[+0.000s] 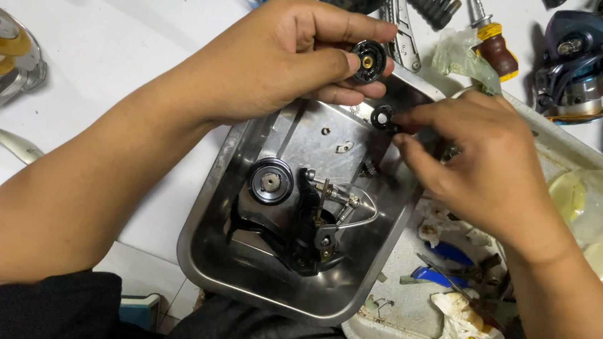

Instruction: The person cleans small fishing reel components using a paper towel. They wipe a black cylindrical part and a black ring, then place them into a metal tray. The person repeats the wiping process on additional small parts.

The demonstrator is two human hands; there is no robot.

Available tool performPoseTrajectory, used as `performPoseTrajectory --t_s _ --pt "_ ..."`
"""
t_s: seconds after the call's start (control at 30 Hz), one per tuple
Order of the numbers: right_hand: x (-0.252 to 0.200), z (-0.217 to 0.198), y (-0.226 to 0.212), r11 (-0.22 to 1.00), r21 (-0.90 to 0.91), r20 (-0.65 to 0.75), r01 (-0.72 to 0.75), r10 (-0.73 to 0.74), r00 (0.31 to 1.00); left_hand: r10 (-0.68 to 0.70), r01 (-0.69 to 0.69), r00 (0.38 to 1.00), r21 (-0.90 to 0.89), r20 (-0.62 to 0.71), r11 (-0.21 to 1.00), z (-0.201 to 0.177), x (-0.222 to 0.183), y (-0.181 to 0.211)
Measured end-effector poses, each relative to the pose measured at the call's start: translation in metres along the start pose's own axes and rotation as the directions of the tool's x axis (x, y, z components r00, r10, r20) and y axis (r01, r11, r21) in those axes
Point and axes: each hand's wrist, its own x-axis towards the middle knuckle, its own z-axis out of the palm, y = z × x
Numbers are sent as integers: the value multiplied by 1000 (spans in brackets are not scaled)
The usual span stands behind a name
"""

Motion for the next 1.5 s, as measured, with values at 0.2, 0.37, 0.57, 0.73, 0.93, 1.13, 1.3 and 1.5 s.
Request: performPoseTrajectory --t_s 0.2,0.37,0.57,0.73,0.93,1.13,1.3,1.5 --pt "-4 -13 -2 827 480 16 -293 326 945 -3 3 1000 26 -8 1000 1 -2 2" --pt "-6 -8 0 629 633 47 -450 550 834 3 -3 1000 52 4 999 1 -2 3" --pt "-13 -2 20 502 783 76 -366 508 858 1 -1 1000 50 3 999 2 -1 4" --pt "-15 -2 26 393 861 108 -322 477 872 -3 1 1000 78 20 997 2 -2 6" --pt "-19 -1 35 261 925 153 -275 406 901 -6 6 1000 89 3 996 3 -2 6" --pt "-20 2 39 244 931 162 -271 390 907 -37 37 999 56 -3 998 4 -2 8" --pt "-18 -3 32 392 873 121 -291 405 907 15 -17 999 60 30 998 1 -3 2" --pt "-23 -2 36 258 926 152 -276 414 897 5 -8 999 86 35 996 1 -3 3"
